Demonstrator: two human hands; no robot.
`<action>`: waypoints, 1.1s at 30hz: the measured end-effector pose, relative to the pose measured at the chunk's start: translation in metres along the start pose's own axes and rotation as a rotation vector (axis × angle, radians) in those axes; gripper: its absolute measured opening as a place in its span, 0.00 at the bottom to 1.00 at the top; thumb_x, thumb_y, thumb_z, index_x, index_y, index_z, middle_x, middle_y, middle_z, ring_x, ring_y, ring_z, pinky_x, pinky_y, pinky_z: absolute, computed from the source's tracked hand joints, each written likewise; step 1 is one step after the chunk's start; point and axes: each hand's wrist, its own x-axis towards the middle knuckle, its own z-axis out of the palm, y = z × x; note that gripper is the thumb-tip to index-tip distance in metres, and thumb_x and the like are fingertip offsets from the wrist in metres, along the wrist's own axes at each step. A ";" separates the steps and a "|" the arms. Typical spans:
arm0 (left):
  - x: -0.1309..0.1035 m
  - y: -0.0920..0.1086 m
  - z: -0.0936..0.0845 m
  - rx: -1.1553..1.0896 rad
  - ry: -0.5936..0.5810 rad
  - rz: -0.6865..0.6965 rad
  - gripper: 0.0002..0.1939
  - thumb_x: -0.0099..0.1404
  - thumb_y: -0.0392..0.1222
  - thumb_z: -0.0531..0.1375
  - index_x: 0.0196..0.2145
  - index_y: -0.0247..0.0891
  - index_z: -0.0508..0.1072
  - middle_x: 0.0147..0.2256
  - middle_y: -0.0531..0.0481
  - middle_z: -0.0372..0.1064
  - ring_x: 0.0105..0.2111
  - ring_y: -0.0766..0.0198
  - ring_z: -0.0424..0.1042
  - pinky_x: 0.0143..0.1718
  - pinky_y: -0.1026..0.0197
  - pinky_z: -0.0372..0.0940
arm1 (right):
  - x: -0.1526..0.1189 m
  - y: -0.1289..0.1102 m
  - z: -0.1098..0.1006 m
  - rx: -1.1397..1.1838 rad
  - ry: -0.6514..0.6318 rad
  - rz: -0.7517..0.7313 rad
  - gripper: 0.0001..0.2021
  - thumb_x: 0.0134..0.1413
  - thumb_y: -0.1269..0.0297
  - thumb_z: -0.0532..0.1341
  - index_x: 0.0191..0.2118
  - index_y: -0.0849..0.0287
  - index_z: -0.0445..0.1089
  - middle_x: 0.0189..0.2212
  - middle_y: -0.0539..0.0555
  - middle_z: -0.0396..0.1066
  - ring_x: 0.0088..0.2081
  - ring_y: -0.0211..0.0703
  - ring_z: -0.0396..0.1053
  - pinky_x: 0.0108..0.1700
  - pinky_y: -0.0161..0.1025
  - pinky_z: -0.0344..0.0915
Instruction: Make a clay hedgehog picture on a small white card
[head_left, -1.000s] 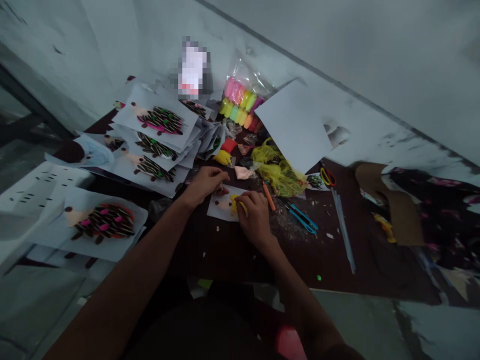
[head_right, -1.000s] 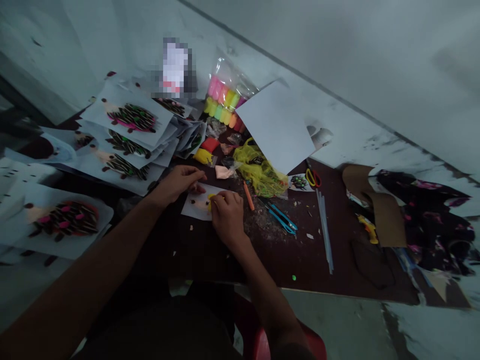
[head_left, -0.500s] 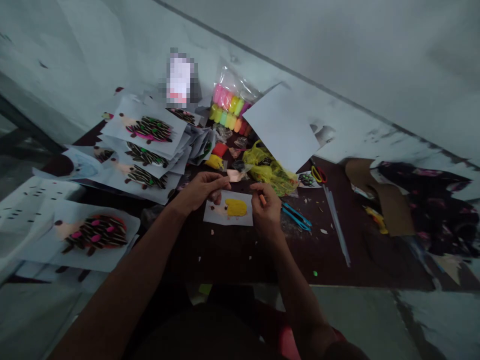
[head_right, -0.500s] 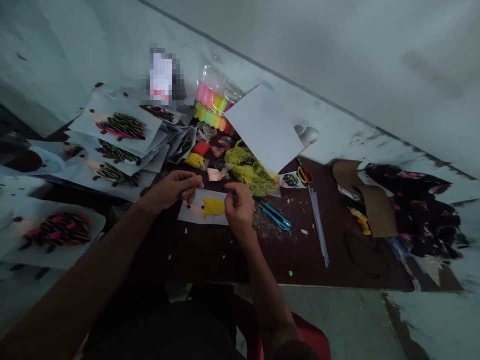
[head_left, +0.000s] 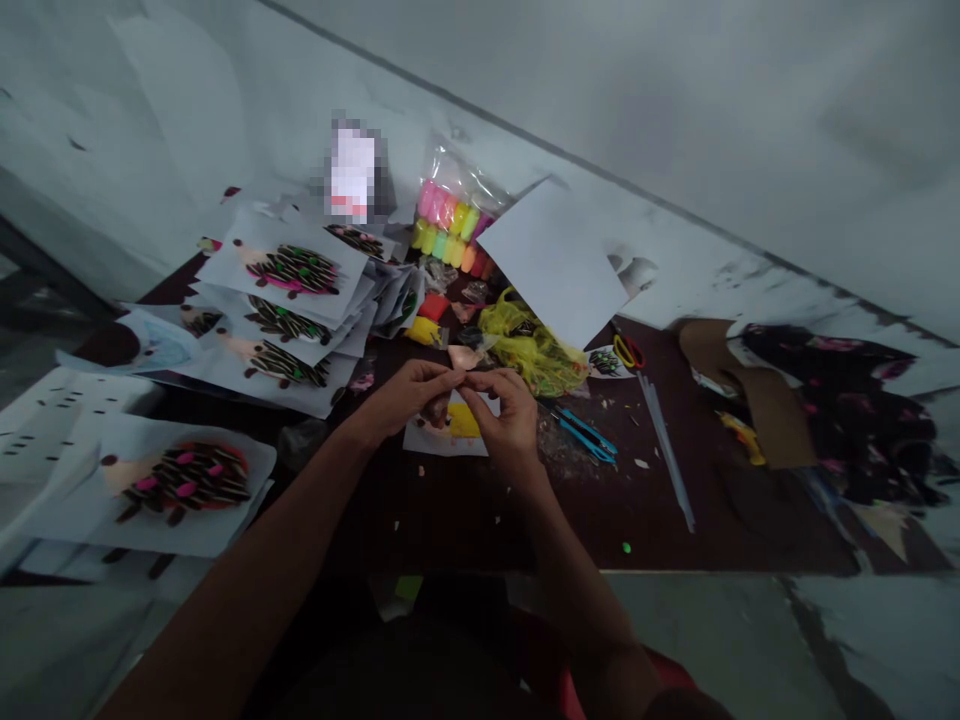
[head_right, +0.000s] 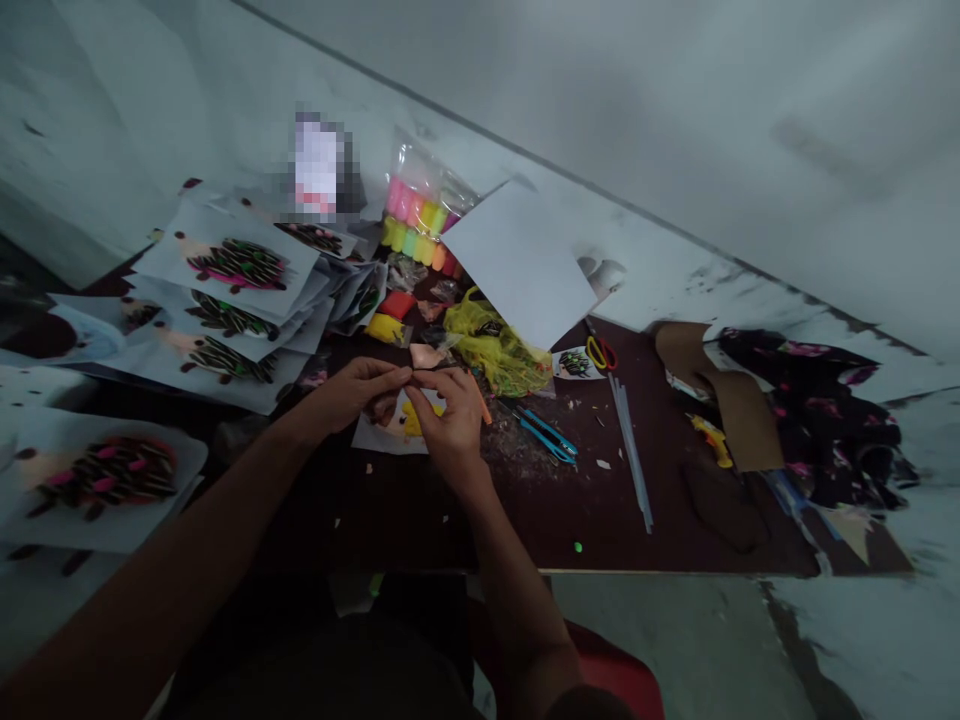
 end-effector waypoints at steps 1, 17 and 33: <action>0.000 0.000 0.001 0.015 -0.004 0.003 0.25 0.59 0.63 0.65 0.27 0.35 0.73 0.13 0.60 0.56 0.13 0.71 0.62 0.16 0.68 0.54 | 0.000 0.001 0.001 0.000 -0.006 -0.001 0.05 0.59 0.63 0.65 0.37 0.55 0.78 0.33 0.51 0.73 0.36 0.41 0.68 0.43 0.40 0.66; 0.002 0.010 -0.007 0.548 0.285 0.015 0.15 0.65 0.40 0.57 0.44 0.33 0.80 0.18 0.57 0.65 0.16 0.68 0.64 0.19 0.68 0.62 | -0.046 0.031 -0.027 -0.213 -0.124 0.045 0.05 0.58 0.69 0.62 0.36 0.56 0.77 0.32 0.52 0.77 0.32 0.42 0.72 0.37 0.38 0.66; 0.012 0.010 -0.006 1.424 0.248 -0.110 0.16 0.63 0.42 0.59 0.47 0.41 0.79 0.44 0.40 0.79 0.45 0.45 0.77 0.44 0.52 0.69 | -0.036 0.036 -0.018 -0.383 -0.078 -0.045 0.07 0.62 0.68 0.60 0.34 0.56 0.75 0.33 0.54 0.74 0.38 0.45 0.70 0.45 0.41 0.65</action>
